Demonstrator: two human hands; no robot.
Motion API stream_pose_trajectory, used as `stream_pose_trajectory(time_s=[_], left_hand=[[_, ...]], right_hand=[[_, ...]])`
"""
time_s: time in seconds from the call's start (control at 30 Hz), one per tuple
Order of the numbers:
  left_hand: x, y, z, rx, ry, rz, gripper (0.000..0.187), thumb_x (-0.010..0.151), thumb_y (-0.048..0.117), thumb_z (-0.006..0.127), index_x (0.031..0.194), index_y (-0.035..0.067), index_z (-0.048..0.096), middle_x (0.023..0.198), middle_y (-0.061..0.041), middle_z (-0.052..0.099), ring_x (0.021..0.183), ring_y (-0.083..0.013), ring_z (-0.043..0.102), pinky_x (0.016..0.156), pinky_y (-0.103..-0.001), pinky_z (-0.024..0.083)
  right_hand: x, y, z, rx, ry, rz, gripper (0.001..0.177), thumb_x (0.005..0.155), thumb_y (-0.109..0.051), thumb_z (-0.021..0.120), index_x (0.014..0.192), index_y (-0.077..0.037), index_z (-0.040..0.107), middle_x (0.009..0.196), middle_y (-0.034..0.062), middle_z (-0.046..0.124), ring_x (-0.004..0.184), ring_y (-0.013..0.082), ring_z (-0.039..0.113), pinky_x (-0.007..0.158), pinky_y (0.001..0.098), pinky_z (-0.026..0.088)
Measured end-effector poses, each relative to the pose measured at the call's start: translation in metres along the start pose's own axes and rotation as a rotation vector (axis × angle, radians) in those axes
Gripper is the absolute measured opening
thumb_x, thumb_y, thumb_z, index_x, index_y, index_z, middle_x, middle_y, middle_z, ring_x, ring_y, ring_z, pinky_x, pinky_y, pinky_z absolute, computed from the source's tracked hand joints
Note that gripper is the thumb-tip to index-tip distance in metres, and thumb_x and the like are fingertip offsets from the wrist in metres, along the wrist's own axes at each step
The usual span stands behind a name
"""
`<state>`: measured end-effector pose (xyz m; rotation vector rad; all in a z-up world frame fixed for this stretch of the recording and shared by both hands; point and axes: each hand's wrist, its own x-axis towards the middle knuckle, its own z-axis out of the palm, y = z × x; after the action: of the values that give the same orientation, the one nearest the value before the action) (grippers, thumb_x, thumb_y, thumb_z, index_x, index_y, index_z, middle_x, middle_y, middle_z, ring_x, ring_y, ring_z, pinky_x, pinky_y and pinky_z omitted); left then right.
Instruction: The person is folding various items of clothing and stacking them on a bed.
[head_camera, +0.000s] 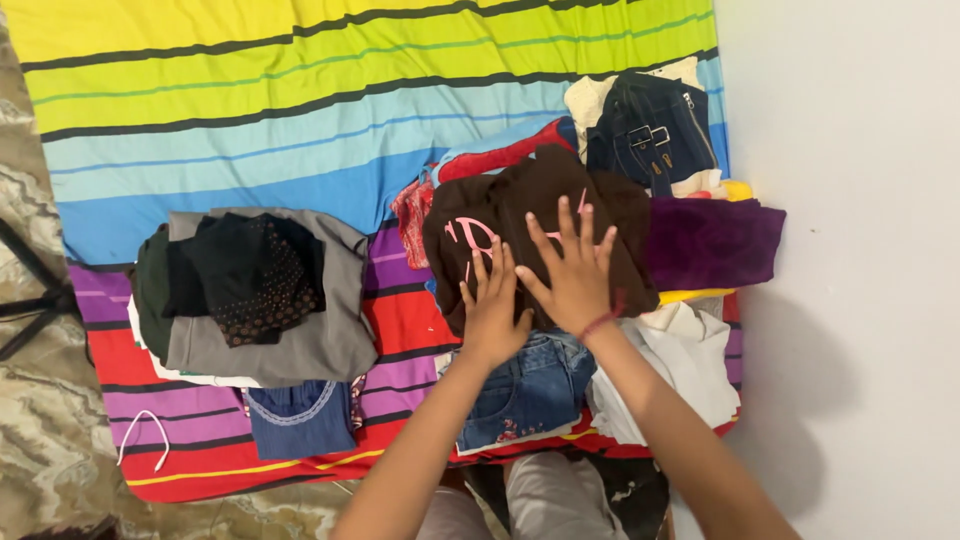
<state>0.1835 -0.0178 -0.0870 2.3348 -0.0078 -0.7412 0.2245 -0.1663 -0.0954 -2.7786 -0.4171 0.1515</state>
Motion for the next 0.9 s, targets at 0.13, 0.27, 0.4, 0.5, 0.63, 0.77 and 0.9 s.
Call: stream_pose_trajectory(time_s=[0.13,0.27,0.4,0.5,0.63,0.77,0.9], left_hand=[[0.024,-0.019,0.008,0.099,-0.084,-0.035,0.104,0.090,0.027,0.069,0.164,0.016,-0.004,0.172,-0.002,-0.010,0.155,-0.0370,-0.015,0.114,-0.076,0.011],[0.033,-0.021,0.020,0.117,-0.111,-0.112,0.104,0.089,0.031,0.064,0.164,0.016,-0.007,0.171,0.000,-0.015,0.155,-0.0344,-0.018,0.114,-0.076,0.012],[0.040,-0.019,0.027,0.183,-0.105,-0.159,0.100,0.091,0.033,0.058,0.164,0.013,-0.007,0.171,0.000,-0.020,0.155,-0.0331,-0.022,0.115,-0.077,0.009],[0.039,-0.013,0.023,0.115,-0.082,-0.165,0.097,0.090,0.029,0.054,0.164,0.013,-0.007,0.171,0.000,-0.020,0.155,-0.0325,-0.023,0.115,-0.077,0.006],[0.048,-0.024,0.032,0.142,-0.052,-0.149,0.099,0.088,0.031,0.055,0.164,0.016,-0.006,0.170,0.003,-0.020,0.155,-0.0310,-0.023,0.114,-0.079,0.007],[0.030,-0.028,0.037,0.096,-0.028,-0.082,0.093,0.091,0.028,0.056,0.165,0.018,0.000,0.172,0.002,-0.010,0.156,-0.0308,-0.015,0.115,-0.077,0.007],[-0.005,-0.048,0.054,0.026,0.029,0.031,0.095,0.090,0.026,0.062,0.165,0.022,0.004,0.173,0.001,0.001,0.158,-0.0321,-0.002,0.117,-0.074,0.007]], right_hand=[[0.027,0.016,0.029,-0.068,-0.037,0.007,0.070,0.099,-0.060,0.044,0.163,-0.039,0.024,0.172,0.0126,0.008,0.156,0.0466,0.005,0.115,0.0765,0.007],[0.032,0.017,0.041,-0.132,-0.068,0.047,0.076,0.094,-0.066,0.047,0.162,-0.045,0.022,0.172,0.0136,0.008,0.154,0.0507,0.007,0.113,0.0789,0.011],[0.037,0.022,0.059,-0.221,0.012,0.023,0.078,0.092,-0.070,0.045,0.162,-0.047,0.019,0.172,0.0147,0.009,0.154,0.0515,0.008,0.112,0.0787,0.013],[0.040,0.026,0.068,-0.196,-0.006,0.032,0.076,0.092,-0.071,0.044,0.161,-0.050,0.020,0.173,0.0128,0.008,0.154,0.0511,0.006,0.113,0.0794,0.012],[0.046,0.027,0.063,-0.189,-0.031,0.049,0.072,0.094,-0.070,0.041,0.160,-0.051,0.020,0.173,0.0112,0.006,0.155,0.0496,0.006,0.114,0.0783,0.011],[0.041,0.027,0.055,-0.184,-0.061,0.063,0.070,0.096,-0.069,0.040,0.161,-0.051,0.020,0.173,0.0098,0.004,0.156,0.0477,0.004,0.116,0.0762,0.009],[0.033,0.023,0.043,-0.133,-0.063,0.056,0.069,0.098,-0.063,0.046,0.161,-0.048,0.024,0.173,0.0105,0.006,0.156,0.0457,0.005,0.118,0.0744,0.007]])
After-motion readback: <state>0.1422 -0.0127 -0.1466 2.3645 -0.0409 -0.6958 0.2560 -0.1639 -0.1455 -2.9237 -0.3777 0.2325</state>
